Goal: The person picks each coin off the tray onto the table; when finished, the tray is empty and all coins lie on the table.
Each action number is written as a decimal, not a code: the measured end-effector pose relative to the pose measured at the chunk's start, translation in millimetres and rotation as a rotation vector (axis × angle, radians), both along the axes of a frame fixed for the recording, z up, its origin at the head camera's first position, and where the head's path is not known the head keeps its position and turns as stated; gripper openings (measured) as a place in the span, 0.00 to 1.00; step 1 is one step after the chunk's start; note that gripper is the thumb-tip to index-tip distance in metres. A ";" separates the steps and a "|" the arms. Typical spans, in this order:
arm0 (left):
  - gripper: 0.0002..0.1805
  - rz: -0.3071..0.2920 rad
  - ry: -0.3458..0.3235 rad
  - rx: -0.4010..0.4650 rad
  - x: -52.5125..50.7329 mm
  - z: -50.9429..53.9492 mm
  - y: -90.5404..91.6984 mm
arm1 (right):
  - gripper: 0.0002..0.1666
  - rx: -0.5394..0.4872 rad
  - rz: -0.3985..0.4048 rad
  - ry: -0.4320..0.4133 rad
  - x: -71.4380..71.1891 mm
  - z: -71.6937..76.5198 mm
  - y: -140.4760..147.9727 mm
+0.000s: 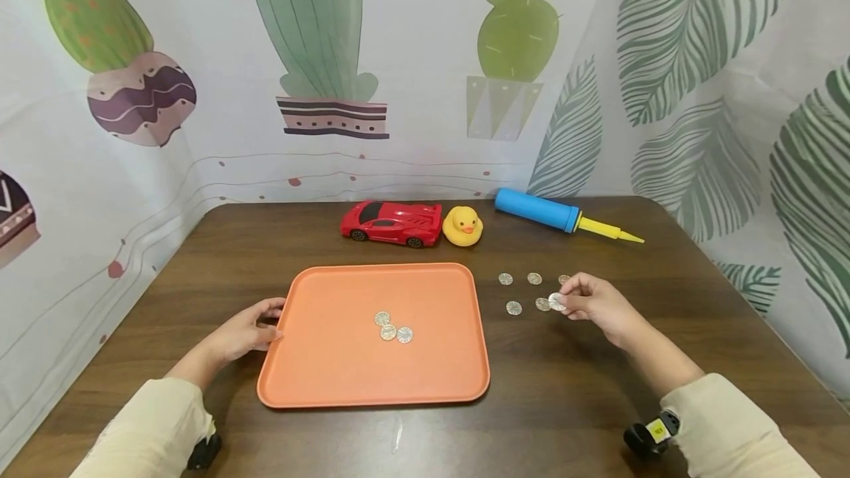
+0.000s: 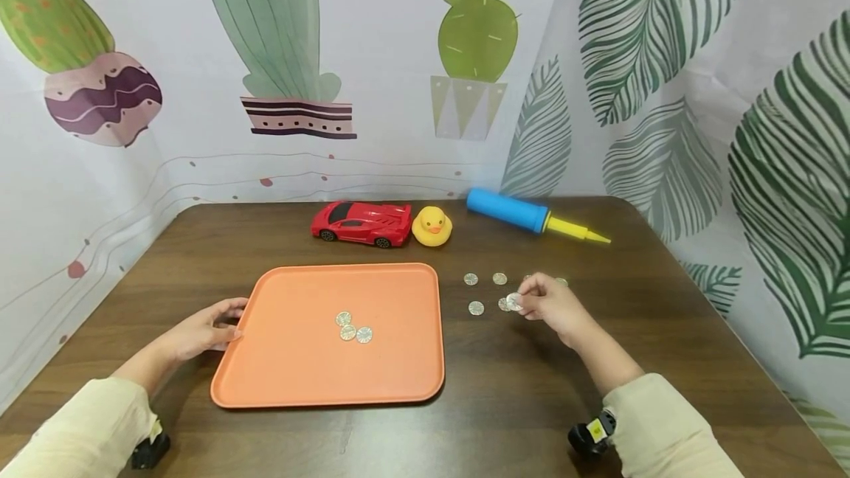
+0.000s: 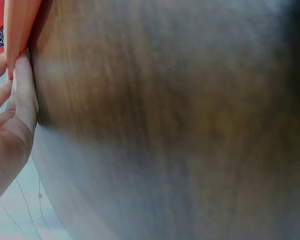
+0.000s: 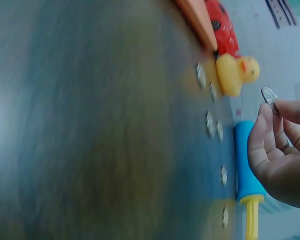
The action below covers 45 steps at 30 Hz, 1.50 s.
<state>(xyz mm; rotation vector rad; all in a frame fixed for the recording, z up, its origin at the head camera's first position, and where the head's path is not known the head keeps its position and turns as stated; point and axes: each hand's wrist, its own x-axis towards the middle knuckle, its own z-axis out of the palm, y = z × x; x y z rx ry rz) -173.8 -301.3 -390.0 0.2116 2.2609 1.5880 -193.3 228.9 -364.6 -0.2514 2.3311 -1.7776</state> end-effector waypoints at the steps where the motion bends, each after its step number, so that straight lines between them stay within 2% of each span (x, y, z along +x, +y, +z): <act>1: 0.33 0.001 0.000 -0.003 0.0 -0.2 -0.2 | 0.10 0.019 -0.010 0.003 -0.1 -1.3 3.2; 7: 0.33 0.007 0.011 -0.022 0.7 0.7 0.7 | 0.11 0.135 -0.057 0.019 -2.9 -8.3 14.9; 14: 0.33 -0.014 0.027 0.000 2.0 0.7 0.9 | 0.10 0.259 -0.069 0.009 -8.5 -16.2 24.4; 22: 0.33 0.014 0.019 -0.028 2.1 1.5 1.9 | 0.08 0.383 -0.069 0.007 -21.0 -26.5 28.6; 33: 0.32 0.014 0.022 -0.047 2.7 1.1 3.8 | 0.05 0.526 -0.105 0.024 -26.2 -26.0 25.3; 40: 0.32 0.017 0.026 -0.032 2.7 0.2 3.2 | 0.06 0.529 -0.112 0.001 -26.4 -25.7 25.5; 45: 0.32 0.019 0.030 -0.023 2.4 -0.8 3.7 | 0.08 0.459 -0.107 -0.021 -23.9 -24.8 27.6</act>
